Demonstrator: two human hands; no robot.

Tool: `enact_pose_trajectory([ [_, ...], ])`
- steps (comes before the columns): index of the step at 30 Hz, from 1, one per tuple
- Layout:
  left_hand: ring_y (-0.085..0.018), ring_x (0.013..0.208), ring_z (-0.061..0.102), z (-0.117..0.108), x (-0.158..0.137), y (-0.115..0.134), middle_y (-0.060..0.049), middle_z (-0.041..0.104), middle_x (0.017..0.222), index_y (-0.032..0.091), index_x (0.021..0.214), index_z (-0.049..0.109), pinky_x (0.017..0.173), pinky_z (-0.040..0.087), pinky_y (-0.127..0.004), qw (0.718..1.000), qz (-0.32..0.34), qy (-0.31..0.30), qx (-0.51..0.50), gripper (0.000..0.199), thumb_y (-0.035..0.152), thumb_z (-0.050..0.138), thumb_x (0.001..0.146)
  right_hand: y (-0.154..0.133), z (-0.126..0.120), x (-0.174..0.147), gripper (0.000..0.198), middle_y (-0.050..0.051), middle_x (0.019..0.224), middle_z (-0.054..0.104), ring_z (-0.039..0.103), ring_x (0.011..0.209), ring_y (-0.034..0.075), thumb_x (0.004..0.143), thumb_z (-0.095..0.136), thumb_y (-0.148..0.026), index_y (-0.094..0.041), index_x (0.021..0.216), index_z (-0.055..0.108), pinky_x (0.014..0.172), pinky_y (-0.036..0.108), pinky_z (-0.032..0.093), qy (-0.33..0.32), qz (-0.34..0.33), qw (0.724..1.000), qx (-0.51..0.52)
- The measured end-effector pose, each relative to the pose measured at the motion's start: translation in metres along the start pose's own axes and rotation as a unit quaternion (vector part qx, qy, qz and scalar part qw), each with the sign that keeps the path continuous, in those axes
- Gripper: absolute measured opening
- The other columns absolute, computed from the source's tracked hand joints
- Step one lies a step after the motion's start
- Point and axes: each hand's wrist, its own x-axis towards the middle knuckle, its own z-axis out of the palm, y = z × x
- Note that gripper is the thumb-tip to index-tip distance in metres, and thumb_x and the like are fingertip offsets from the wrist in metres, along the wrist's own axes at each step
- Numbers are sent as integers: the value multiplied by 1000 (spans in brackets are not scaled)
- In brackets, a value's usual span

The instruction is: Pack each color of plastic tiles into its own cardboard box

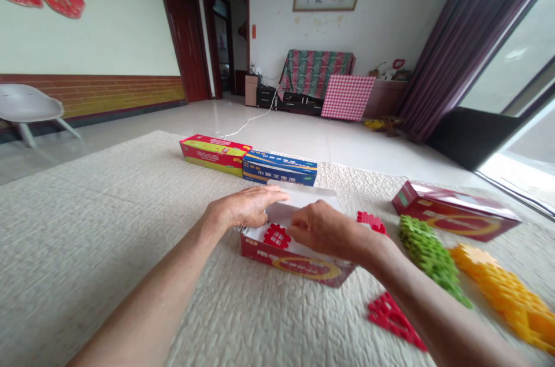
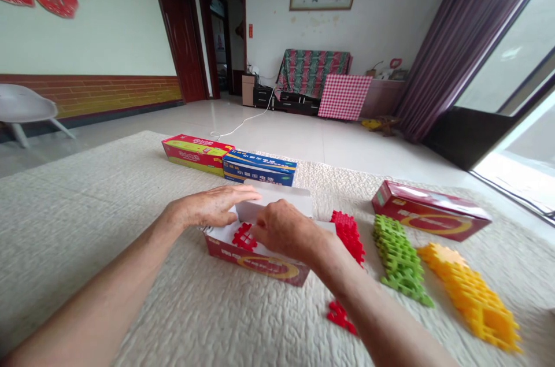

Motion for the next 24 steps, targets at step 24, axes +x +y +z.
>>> enact_pose_trajectory([
  [24, -22, 128, 46, 15, 9, -3, -10, 50, 139, 15, 126, 54, 109, 36, -34, 995, 25, 70, 71, 48, 11, 41, 80, 100, 31, -125, 8, 4, 83, 55, 49, 68, 13, 81, 52, -17, -18, 79, 60, 61, 28, 32, 89, 235, 959, -129],
])
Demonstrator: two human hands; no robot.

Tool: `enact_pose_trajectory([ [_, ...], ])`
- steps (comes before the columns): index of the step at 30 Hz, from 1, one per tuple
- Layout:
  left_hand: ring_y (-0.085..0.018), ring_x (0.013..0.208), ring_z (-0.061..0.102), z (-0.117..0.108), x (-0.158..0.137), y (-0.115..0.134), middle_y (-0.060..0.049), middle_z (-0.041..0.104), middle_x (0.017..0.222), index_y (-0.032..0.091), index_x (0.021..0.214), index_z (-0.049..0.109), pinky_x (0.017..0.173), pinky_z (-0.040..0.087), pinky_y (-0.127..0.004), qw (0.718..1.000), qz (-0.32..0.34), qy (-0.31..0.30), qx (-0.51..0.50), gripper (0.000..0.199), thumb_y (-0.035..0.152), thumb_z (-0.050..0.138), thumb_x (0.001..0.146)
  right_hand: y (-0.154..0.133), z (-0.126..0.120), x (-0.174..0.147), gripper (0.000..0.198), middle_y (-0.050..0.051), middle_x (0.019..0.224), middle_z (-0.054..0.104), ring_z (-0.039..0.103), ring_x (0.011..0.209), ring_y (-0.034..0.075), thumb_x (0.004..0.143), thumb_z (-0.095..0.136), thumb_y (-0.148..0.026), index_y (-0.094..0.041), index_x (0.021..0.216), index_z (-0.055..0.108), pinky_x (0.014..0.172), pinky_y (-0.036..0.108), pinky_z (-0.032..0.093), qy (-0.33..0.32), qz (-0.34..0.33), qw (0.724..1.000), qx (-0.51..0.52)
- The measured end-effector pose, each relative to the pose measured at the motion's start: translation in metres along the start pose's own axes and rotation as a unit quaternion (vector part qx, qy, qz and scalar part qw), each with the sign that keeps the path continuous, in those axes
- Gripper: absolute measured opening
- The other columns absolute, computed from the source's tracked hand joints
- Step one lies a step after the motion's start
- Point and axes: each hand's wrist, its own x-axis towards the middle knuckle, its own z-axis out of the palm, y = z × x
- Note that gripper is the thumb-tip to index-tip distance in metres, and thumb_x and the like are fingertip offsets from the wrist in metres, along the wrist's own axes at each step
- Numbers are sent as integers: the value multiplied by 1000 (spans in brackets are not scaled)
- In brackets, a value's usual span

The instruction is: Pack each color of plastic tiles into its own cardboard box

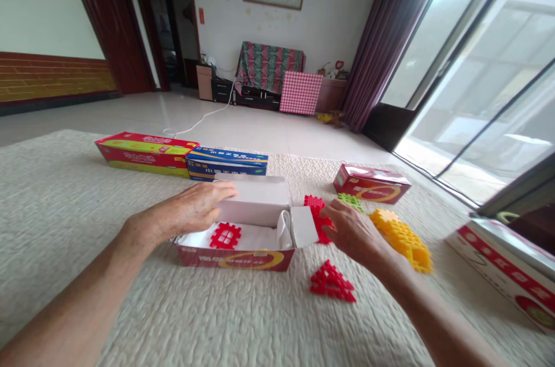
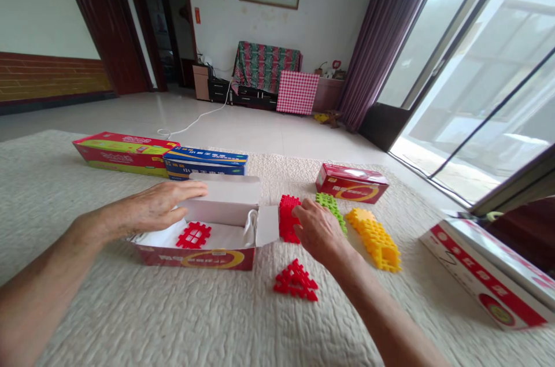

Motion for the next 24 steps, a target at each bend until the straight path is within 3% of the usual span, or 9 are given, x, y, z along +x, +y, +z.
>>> enact_pose_trajectory([
  [9, -21, 127, 47, 19, -1, -18, -6, 50, 139, 22, 128, 52, 108, 36, -35, 999, 18, 34, -18, 51, 11, 44, 78, 5, 1, -7, 12, 6, 86, 58, 51, 70, 14, 75, 52, -13, -17, 85, 58, 60, 27, 32, -3, 6, 999, 37],
  [13, -22, 127, 47, 21, 0, -20, -7, 51, 138, 21, 126, 54, 108, 36, -36, 999, 19, 37, -20, 49, 12, 44, 79, 10, -4, -8, 9, 2, 72, 57, 48, 62, 11, 74, 48, -11, -18, 73, 53, 57, 27, 31, -14, 12, 995, 102],
  [16, -22, 125, 49, 15, 1, -13, -9, 53, 136, 18, 125, 55, 107, 37, -36, 999, 17, 23, -18, 48, 10, 43, 79, 16, -11, -8, 10, -1, 64, 54, 44, 57, 9, 71, 48, -10, -18, 68, 51, 54, 25, 32, -51, 5, 983, 174],
  [20, -22, 124, 49, 6, 0, -5, -9, 52, 137, 15, 126, 53, 107, 37, -36, 1000, 7, 7, -20, 47, 11, 41, 81, 13, -20, -11, 5, -2, 68, 57, 48, 60, 9, 77, 51, -20, -19, 74, 55, 53, 23, 36, -126, -17, 952, 280],
  [24, -22, 124, 47, 3, -1, -5, -8, 51, 137, 16, 125, 53, 108, 35, -35, 1000, 16, -11, -23, 45, 11, 38, 83, -5, -21, -15, 7, -2, 67, 60, 51, 59, 10, 78, 55, -24, -20, 74, 58, 53, 24, 38, -174, -1, 956, 235],
])
